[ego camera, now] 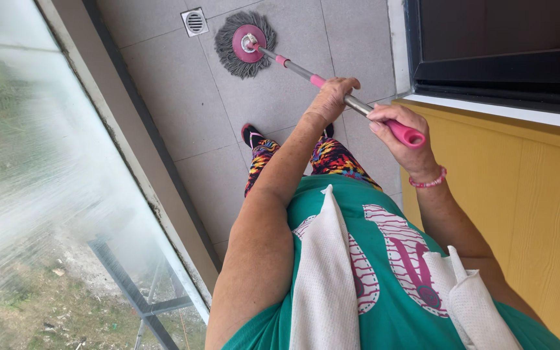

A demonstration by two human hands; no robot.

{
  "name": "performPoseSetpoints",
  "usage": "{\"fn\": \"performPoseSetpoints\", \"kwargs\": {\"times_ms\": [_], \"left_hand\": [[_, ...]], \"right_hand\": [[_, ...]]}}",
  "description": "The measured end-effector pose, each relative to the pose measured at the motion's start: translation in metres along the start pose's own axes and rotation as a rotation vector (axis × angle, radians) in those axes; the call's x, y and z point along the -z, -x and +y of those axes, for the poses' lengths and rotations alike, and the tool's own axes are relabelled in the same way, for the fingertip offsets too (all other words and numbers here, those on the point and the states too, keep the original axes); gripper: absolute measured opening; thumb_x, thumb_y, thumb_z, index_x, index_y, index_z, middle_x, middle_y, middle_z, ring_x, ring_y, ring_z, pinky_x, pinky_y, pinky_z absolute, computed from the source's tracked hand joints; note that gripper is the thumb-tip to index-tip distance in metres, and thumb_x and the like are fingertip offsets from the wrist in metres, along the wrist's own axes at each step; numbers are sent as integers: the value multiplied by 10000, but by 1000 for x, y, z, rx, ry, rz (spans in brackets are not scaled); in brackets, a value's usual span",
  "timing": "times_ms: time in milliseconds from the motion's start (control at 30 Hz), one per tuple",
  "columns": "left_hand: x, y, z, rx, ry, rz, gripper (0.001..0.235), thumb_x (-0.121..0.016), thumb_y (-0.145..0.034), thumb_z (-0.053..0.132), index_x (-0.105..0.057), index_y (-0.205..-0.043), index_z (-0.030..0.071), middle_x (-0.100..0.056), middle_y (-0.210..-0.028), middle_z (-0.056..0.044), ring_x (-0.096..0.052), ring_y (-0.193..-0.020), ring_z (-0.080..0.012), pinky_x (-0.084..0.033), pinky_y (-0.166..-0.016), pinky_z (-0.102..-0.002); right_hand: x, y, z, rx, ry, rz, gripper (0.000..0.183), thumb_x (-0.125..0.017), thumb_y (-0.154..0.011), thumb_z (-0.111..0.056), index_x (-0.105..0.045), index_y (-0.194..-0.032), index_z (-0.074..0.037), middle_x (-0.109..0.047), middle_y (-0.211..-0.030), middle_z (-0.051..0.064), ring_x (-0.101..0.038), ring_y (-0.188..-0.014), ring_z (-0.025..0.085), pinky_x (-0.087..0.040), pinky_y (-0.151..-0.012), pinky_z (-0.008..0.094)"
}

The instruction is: The person mops a tiled balcony floor using a pink spin mop. They move the mop back and forth across the surface, covering areas near a glass railing and a yellow wall.

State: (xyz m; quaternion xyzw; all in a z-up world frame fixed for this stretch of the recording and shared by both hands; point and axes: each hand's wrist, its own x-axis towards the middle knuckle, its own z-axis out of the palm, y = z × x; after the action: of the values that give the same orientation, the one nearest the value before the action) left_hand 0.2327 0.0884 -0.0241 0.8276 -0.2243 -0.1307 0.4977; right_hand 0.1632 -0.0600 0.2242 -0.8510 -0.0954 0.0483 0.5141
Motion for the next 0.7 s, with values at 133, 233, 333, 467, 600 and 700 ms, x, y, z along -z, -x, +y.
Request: {"fn": "performPoseSetpoints", "kwargs": {"times_ms": [133, 233, 333, 467, 600, 700], "left_hand": [[-19, 12, -2, -22, -91, -186, 272, -709, -831, 8, -675, -1073, 126, -725, -932, -96, -683, -970, -326, -533, -872, -445], [-24, 37, -4, -48, -198, -330, 297, -696, -832, -6, -670, -1096, 128, -727, -974, -90, -673, -1027, -312, -531, -918, -424], [-24, 60, -2, -26, -284, -472, 300, -691, -819, 4, -666, -1087, 137, -724, -999, -73, -659, -1075, -289, -511, -965, -408], [-25, 59, 3, -35, -391, -524, 247, -665, -866, 12, -657, -1071, 150, -718, -1031, -64, -654, -1106, -273, -500, -1003, -392], [-27, 55, 8, -70, -486, -568, 222, -659, -864, 28, -637, -1054, 139, -714, -1022, -66, -657, -1111, -274, -505, -993, -385], [-21, 55, 6, -93, -522, -588, 191, -651, -886, 43, -631, -1052, 135, -712, -1018, -72, -671, -1090, -274, -511, -985, -390]], "right_hand": [[1, 46, 25, -72, 54, -20, 258, -752, -955, -132, -676, -1183, -39, -673, -1252, 144, -664, -1157, 240, -558, -997, 337], [15, 78, 44, -172, 23, -215, 385, -723, -924, -205, -662, -1270, -49, -679, -1263, 124, -667, -1148, 251, -536, -1006, 350], [25, 101, 49, -615, -425, -272, 429, -584, -1027, -264, -626, -1411, -78, -706, -1272, 119, -710, -1084, 215, -580, -955, 319], [24, 106, 29, -924, -440, -312, 531, -565, -981, -269, -490, -1474, -83, -683, -1183, 174, -729, -955, 258, -626, -770, 369], [-8, 92, 1, -663, 485, -477, 635, -663, -939, -235, -446, -1490, -6, -675, -1135, 269, -714, -977, 339, -570, -838, 428], [-21, 81, -14, -699, 509, -450, 602, -661, -941, -238, -483, -1483, -47, -706, -1092, 262, -740, -947, 343, -588, -838, 425]]}}
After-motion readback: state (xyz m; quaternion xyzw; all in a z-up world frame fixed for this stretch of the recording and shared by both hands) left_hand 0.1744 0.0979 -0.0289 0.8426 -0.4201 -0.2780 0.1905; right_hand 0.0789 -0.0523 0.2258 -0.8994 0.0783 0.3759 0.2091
